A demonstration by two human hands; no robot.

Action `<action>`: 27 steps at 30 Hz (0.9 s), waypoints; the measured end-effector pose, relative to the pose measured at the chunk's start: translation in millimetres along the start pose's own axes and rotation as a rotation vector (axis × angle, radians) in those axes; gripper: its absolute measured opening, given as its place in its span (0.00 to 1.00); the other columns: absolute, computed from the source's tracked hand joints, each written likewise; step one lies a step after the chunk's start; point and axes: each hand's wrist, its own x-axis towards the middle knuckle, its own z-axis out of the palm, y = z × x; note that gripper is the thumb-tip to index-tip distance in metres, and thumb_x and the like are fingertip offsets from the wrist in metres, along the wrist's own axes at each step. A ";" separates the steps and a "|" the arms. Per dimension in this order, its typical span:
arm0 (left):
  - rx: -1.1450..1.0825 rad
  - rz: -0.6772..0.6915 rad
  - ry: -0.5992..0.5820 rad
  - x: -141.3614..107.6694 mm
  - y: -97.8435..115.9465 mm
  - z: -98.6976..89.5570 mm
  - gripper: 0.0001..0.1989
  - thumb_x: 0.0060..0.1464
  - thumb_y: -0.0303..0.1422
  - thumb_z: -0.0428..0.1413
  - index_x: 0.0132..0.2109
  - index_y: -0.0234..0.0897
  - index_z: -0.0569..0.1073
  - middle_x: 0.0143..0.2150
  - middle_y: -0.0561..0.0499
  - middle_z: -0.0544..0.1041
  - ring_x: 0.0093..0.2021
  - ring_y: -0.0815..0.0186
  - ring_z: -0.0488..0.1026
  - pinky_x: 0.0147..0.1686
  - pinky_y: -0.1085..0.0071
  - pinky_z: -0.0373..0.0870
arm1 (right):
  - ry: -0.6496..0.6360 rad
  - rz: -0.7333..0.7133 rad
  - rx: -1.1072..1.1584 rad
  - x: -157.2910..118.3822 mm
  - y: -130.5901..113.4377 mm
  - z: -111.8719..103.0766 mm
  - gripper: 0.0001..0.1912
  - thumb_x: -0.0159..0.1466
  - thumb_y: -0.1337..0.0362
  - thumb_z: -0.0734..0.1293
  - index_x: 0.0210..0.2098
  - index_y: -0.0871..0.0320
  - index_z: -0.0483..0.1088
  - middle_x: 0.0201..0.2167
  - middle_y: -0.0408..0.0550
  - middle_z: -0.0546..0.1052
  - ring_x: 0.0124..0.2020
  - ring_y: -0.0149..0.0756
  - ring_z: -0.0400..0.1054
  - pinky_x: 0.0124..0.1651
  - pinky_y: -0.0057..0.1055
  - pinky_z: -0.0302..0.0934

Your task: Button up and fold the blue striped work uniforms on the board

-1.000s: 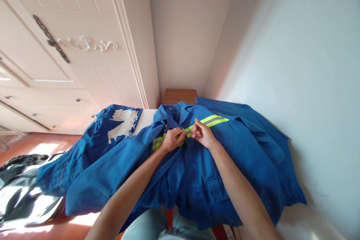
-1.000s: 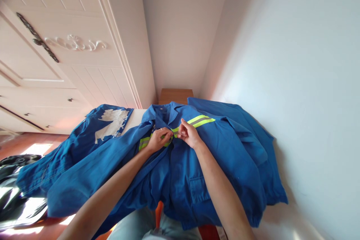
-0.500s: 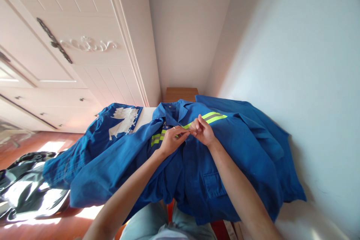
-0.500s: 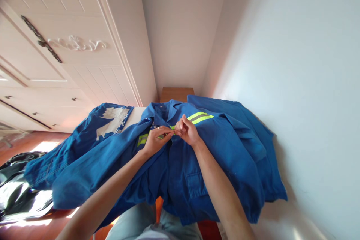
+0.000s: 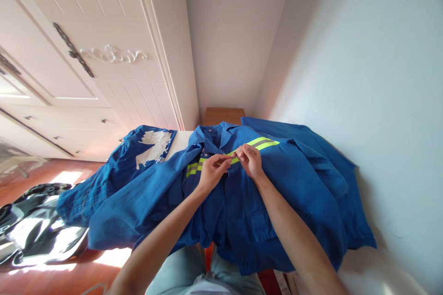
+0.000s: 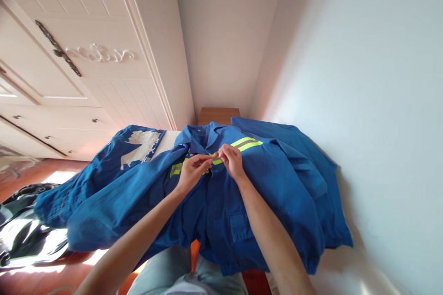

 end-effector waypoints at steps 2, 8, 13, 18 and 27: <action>-0.213 -0.199 0.035 2.5 -1.6 -2.8 0.18 0.47 0.44 0.66 0.39 0.33 0.81 0.31 0.47 0.80 0.29 0.66 0.76 0.26 0.73 0.74 | -0.085 -0.200 -0.295 -6.2 3.7 0.5 0.24 0.65 0.43 0.62 0.21 0.52 0.69 0.19 0.45 0.65 0.29 0.40 0.66 0.41 0.42 0.66; -0.482 -0.447 0.029 7.3 -3.2 -20.7 0.21 0.35 0.42 0.72 0.34 0.30 0.80 0.32 0.44 0.81 0.26 0.70 0.74 0.21 0.77 0.71 | -0.540 -0.741 -0.857 -15.4 11.4 11.0 0.14 0.67 0.63 0.61 0.24 0.53 0.69 0.23 0.47 0.72 0.30 0.38 0.66 0.50 0.42 0.67; -0.368 -0.411 0.046 0.5 -5.2 -29.8 0.20 0.38 0.42 0.71 0.33 0.30 0.80 0.27 0.47 0.79 0.25 0.69 0.74 0.20 0.78 0.70 | -0.609 -0.893 -0.992 -15.8 11.8 18.3 0.12 0.67 0.67 0.60 0.28 0.55 0.70 0.26 0.48 0.73 0.31 0.38 0.66 0.51 0.42 0.67; -0.220 -0.267 0.128 -4.6 -6.2 -30.0 0.17 0.41 0.42 0.70 0.33 0.32 0.80 0.28 0.49 0.79 0.26 0.68 0.74 0.20 0.78 0.69 | -0.642 -0.824 -0.909 -18.4 12.7 20.3 0.11 0.67 0.66 0.62 0.29 0.55 0.70 0.25 0.47 0.71 0.30 0.38 0.66 0.48 0.42 0.68; -0.244 -0.195 0.093 -5.6 -11.9 -32.9 0.16 0.43 0.42 0.69 0.33 0.33 0.79 0.27 0.51 0.78 0.20 0.73 0.69 0.20 0.76 0.68 | -0.680 -0.809 -0.918 -21.8 10.9 20.4 0.11 0.67 0.66 0.60 0.31 0.53 0.71 0.26 0.47 0.74 0.31 0.39 0.68 0.48 0.43 0.69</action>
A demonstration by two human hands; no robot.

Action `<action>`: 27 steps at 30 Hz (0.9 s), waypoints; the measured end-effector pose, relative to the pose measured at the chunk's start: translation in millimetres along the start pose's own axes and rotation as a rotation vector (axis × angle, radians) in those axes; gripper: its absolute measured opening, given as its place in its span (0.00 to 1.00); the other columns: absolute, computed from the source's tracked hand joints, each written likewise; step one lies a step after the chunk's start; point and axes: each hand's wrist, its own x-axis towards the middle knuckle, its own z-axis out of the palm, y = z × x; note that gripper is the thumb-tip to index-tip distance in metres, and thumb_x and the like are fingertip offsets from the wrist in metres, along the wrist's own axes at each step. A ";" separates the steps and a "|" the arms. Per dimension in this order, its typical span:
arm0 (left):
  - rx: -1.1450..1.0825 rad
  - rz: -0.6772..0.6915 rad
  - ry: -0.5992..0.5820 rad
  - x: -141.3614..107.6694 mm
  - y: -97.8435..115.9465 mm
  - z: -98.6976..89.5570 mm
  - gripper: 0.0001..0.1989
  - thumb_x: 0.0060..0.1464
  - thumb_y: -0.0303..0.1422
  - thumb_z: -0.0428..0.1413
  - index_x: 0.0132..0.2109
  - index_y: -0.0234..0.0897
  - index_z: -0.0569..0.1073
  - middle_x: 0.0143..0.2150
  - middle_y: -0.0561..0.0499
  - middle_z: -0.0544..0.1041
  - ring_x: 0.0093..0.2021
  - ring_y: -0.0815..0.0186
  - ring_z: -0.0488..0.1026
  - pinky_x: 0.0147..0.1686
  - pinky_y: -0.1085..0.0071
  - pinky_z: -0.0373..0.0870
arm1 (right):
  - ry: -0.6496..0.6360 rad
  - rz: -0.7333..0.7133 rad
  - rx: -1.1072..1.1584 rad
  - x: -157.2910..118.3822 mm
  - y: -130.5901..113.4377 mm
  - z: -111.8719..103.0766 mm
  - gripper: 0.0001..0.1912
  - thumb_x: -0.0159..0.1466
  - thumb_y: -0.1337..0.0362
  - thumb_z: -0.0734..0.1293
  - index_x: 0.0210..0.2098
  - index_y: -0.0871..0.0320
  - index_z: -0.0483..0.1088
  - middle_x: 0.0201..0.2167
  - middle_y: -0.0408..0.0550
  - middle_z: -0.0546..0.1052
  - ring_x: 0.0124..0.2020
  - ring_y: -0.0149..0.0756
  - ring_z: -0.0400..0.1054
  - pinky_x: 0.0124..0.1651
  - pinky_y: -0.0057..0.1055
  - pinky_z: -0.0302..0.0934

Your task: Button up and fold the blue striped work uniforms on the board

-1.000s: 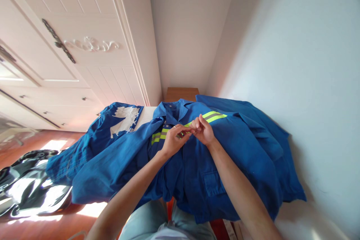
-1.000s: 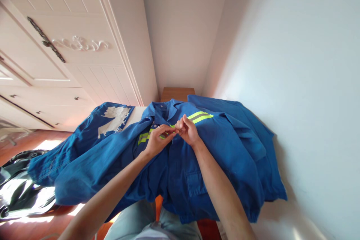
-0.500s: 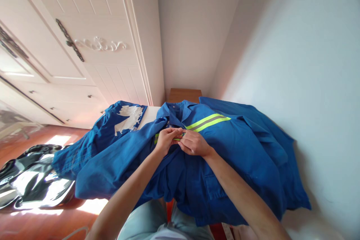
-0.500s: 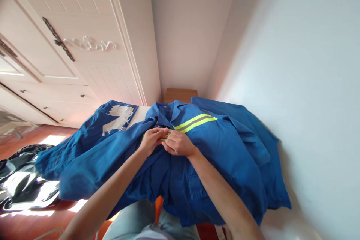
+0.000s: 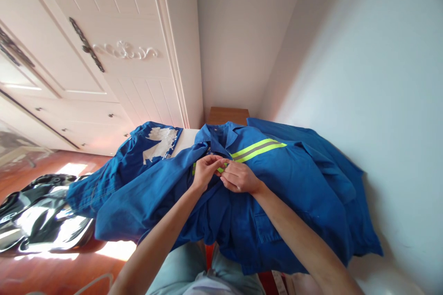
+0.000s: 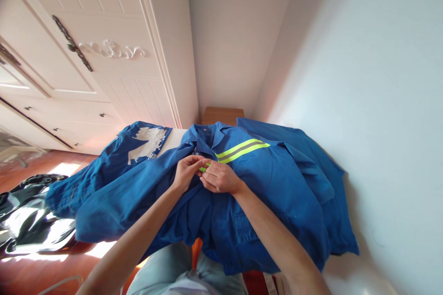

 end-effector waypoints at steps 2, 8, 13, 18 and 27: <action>0.002 0.020 -0.012 -1.2 0.3 -0.7 0.16 0.43 0.42 0.69 0.33 0.33 0.78 0.27 0.51 0.78 0.19 0.73 0.69 0.20 0.76 0.68 | 0.005 0.012 0.028 -0.2 -0.3 0.3 0.11 0.67 0.66 0.60 0.31 0.53 0.71 0.26 0.47 0.74 0.31 0.39 0.68 0.49 0.44 0.69; 0.017 0.072 0.001 -4.0 -2.1 -0.5 0.16 0.45 0.42 0.68 0.32 0.33 0.77 0.26 0.52 0.77 0.19 0.73 0.68 0.20 0.77 0.67 | 0.044 -0.051 0.025 0.8 -0.9 1.0 0.08 0.65 0.68 0.62 0.32 0.53 0.71 0.27 0.46 0.75 0.31 0.38 0.69 0.53 0.45 0.68; 0.047 0.105 0.036 -4.5 -9.0 -0.7 0.16 0.46 0.43 0.67 0.35 0.34 0.78 0.29 0.51 0.79 0.22 0.70 0.71 0.22 0.75 0.70 | 0.027 -0.013 0.039 0.9 -1.2 0.0 0.09 0.66 0.67 0.61 0.32 0.53 0.72 0.27 0.47 0.75 0.32 0.38 0.69 0.52 0.45 0.69; 0.063 0.114 0.009 -4.7 -12.6 -2.4 0.16 0.47 0.43 0.66 0.35 0.34 0.77 0.29 0.51 0.79 0.25 0.68 0.74 0.24 0.74 0.72 | 0.034 0.017 0.077 0.2 -1.5 1.1 0.09 0.66 0.66 0.62 0.33 0.53 0.73 0.28 0.47 0.76 0.32 0.38 0.70 0.52 0.45 0.69; 0.594 0.219 -0.045 -7.6 -7.4 -14.6 0.11 0.54 0.41 0.60 0.32 0.37 0.75 0.25 0.52 0.75 0.25 0.67 0.71 0.26 0.73 0.67 | 0.250 0.425 0.071 -1.2 0.8 -10.1 0.10 0.67 0.65 0.61 0.43 0.55 0.74 0.38 0.52 0.80 0.41 0.40 0.73 0.49 0.41 0.68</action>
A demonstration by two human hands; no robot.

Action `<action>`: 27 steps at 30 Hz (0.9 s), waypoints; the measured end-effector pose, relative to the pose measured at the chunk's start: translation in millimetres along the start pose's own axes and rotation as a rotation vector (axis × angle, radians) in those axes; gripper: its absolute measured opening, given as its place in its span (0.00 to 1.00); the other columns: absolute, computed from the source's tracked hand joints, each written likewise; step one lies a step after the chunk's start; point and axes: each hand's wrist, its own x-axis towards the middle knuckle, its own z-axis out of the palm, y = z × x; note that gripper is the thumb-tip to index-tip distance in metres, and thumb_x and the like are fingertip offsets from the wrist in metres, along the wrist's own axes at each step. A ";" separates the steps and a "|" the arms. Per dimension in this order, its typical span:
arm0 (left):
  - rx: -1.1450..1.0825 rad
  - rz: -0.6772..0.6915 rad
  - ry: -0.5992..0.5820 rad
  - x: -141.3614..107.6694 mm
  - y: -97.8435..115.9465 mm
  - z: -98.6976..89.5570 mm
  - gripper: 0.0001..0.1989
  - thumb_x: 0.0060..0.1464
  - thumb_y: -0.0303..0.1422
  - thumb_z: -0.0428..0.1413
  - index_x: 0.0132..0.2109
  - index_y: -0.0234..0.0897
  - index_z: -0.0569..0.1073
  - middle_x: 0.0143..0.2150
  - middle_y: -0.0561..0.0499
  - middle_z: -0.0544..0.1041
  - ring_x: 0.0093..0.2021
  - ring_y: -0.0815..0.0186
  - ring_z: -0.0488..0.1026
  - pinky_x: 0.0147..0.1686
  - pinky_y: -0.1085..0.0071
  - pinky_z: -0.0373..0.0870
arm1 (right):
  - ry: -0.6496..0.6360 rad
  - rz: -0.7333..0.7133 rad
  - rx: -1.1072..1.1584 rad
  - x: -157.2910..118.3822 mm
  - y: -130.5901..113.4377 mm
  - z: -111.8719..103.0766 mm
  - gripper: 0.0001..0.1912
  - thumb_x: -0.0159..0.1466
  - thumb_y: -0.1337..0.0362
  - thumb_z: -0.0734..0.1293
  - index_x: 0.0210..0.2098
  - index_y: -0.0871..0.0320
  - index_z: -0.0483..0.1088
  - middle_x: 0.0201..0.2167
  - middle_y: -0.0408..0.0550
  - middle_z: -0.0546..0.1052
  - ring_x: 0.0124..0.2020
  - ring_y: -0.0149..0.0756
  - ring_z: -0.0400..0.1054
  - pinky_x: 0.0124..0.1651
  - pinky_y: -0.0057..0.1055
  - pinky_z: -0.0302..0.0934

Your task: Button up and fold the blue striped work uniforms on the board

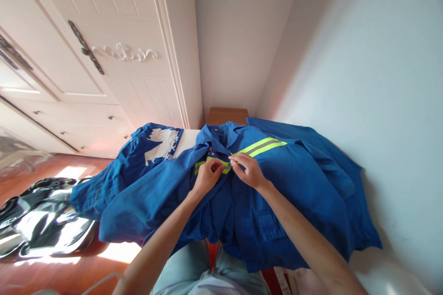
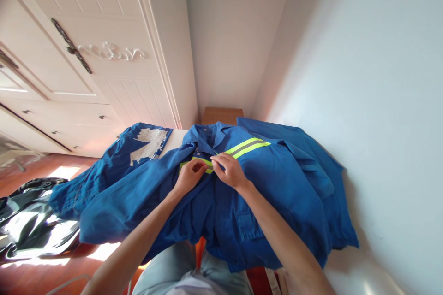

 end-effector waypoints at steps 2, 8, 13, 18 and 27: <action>0.283 0.097 -0.027 -7.8 7.6 -8.5 0.12 0.54 0.43 0.60 0.33 0.38 0.76 0.26 0.51 0.75 0.26 0.65 0.71 0.27 0.72 0.64 | -0.020 0.237 -0.018 -3.0 -0.2 -5.9 0.11 0.67 0.63 0.62 0.46 0.56 0.73 0.35 0.50 0.79 0.36 0.39 0.73 0.42 0.37 0.68; 0.742 0.125 -0.300 -29.8 29.0 -20.0 0.13 0.48 0.40 0.65 0.39 0.39 0.77 0.33 0.45 0.79 0.33 0.55 0.76 0.27 0.68 0.63 | -0.331 0.592 -0.141 -29.6 -5.3 -2.9 0.21 0.64 0.54 0.68 0.52 0.59 0.71 0.24 0.46 0.77 0.29 0.43 0.73 0.32 0.34 0.60; 0.872 0.079 -0.363 -36.9 38.9 -7.1 0.09 0.57 0.27 0.53 0.42 0.40 0.76 0.39 0.45 0.79 0.38 0.56 0.78 0.33 0.67 0.67 | -0.393 0.709 -0.328 -29.4 -2.5 10.1 0.23 0.62 0.55 0.68 0.53 0.62 0.69 0.32 0.55 0.80 0.38 0.49 0.76 0.38 0.34 0.61; 0.951 0.099 -0.357 -48.7 55.5 11.7 0.14 0.63 0.26 0.44 0.45 0.38 0.74 0.46 0.43 0.75 0.37 0.59 0.79 0.33 0.67 0.70 | -0.425 0.793 -0.300 -10.2 -0.6 13.3 0.09 0.59 0.63 0.67 0.37 0.60 0.75 0.38 0.61 0.81 0.46 0.54 0.75 0.43 0.35 0.62; 0.585 0.103 -0.459 -21.7 42.6 4.1 0.13 0.62 0.31 0.48 0.40 0.34 0.78 0.37 0.41 0.78 0.38 0.55 0.79 0.40 0.63 0.73 | -0.161 0.894 0.096 -8.3 -7.2 -13.4 0.11 0.56 0.63 0.60 0.33 0.58 0.72 0.21 0.43 0.74 0.21 0.34 0.68 0.24 0.27 0.60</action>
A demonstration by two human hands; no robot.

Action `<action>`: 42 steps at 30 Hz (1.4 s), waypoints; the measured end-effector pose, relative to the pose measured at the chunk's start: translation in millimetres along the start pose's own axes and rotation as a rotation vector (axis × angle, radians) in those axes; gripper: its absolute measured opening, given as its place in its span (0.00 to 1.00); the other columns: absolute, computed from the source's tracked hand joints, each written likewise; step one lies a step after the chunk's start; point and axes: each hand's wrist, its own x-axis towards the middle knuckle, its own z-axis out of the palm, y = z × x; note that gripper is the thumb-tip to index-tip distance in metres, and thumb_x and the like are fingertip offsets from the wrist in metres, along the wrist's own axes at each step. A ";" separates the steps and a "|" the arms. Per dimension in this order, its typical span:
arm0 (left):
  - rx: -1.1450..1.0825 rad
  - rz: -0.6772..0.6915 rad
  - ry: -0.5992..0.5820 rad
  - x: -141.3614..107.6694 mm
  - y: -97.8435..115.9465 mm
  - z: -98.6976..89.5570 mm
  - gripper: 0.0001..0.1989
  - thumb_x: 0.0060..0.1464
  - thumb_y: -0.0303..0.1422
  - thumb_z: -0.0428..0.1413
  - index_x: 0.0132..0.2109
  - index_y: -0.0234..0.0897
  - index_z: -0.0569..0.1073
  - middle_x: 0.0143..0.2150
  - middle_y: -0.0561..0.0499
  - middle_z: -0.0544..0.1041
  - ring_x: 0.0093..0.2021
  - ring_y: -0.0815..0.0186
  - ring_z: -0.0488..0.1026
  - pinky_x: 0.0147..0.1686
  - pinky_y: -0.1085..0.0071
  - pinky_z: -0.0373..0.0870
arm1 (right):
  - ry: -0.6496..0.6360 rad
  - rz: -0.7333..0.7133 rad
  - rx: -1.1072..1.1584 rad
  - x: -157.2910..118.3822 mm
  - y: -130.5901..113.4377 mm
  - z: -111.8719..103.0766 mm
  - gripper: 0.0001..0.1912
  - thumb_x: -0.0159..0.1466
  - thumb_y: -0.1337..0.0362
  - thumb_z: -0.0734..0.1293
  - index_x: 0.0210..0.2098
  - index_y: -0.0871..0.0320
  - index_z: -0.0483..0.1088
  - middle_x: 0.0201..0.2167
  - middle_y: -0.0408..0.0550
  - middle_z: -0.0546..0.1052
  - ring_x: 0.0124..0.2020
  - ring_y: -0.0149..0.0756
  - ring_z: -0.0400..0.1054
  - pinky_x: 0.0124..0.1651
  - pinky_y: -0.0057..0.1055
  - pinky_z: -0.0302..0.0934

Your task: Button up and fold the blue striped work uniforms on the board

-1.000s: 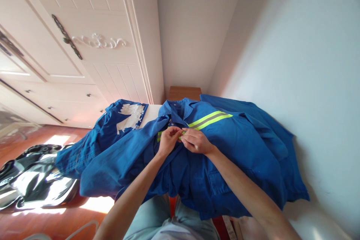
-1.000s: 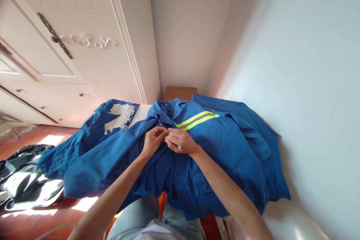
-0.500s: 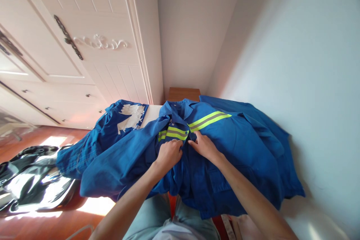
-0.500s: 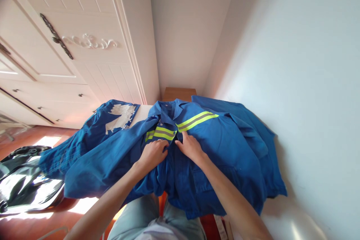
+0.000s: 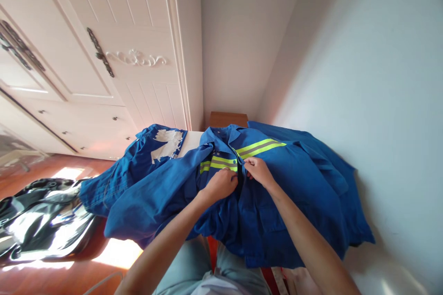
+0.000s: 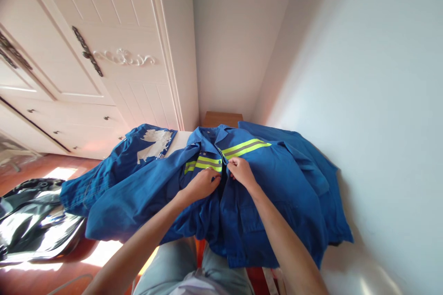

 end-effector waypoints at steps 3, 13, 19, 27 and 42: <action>-0.101 0.004 0.039 16.2 -23.4 -10.3 0.15 0.60 0.26 0.48 0.48 0.33 0.76 0.35 0.44 0.78 0.37 0.58 0.78 0.40 0.66 0.74 | 0.025 0.011 0.169 -2.3 1.4 -12.0 0.11 0.56 0.60 0.59 0.32 0.58 0.70 0.17 0.40 0.69 0.18 0.31 0.63 0.22 0.25 0.58; 0.339 0.273 0.073 71.7 -45.6 -20.3 0.25 0.58 0.30 0.55 0.62 0.51 0.68 0.65 0.45 0.59 0.48 0.57 0.76 0.47 0.66 0.72 | -0.007 0.076 0.369 2.1 10.7 -12.2 0.07 0.52 0.59 0.60 0.27 0.56 0.64 0.19 0.39 0.68 0.21 0.31 0.65 0.24 0.25 0.60; 0.348 0.327 -0.057 92.0 -59.4 -12.8 0.10 0.60 0.33 0.54 0.46 0.43 0.78 0.60 0.46 0.70 0.44 0.59 0.77 0.40 0.70 0.70 | 0.057 0.040 0.198 8.1 19.9 -6.9 0.04 0.52 0.62 0.63 0.25 0.55 0.63 0.21 0.41 0.68 0.25 0.35 0.67 0.28 0.30 0.65; 0.262 0.435 -0.112 106.3 -71.8 -1.0 0.14 0.52 0.21 0.54 0.46 0.35 0.76 0.42 0.43 0.77 0.41 0.59 0.75 0.39 0.70 0.69 | 0.214 -0.507 -0.267 2.5 -10.2 8.2 0.24 0.55 0.75 0.60 0.50 0.55 0.70 0.52 0.53 0.71 0.56 0.41 0.65 0.60 0.41 0.61; -0.043 0.360 -0.155 106.3 -78.8 -3.4 0.11 0.54 0.25 0.53 0.38 0.38 0.80 0.35 0.49 0.80 0.39 0.61 0.76 0.42 0.71 0.69 | 0.100 -0.140 -0.761 25.1 -11.8 22.5 0.16 0.69 0.55 0.60 0.37 0.56 0.76 0.39 0.56 0.79 0.41 0.43 0.73 0.38 0.30 0.60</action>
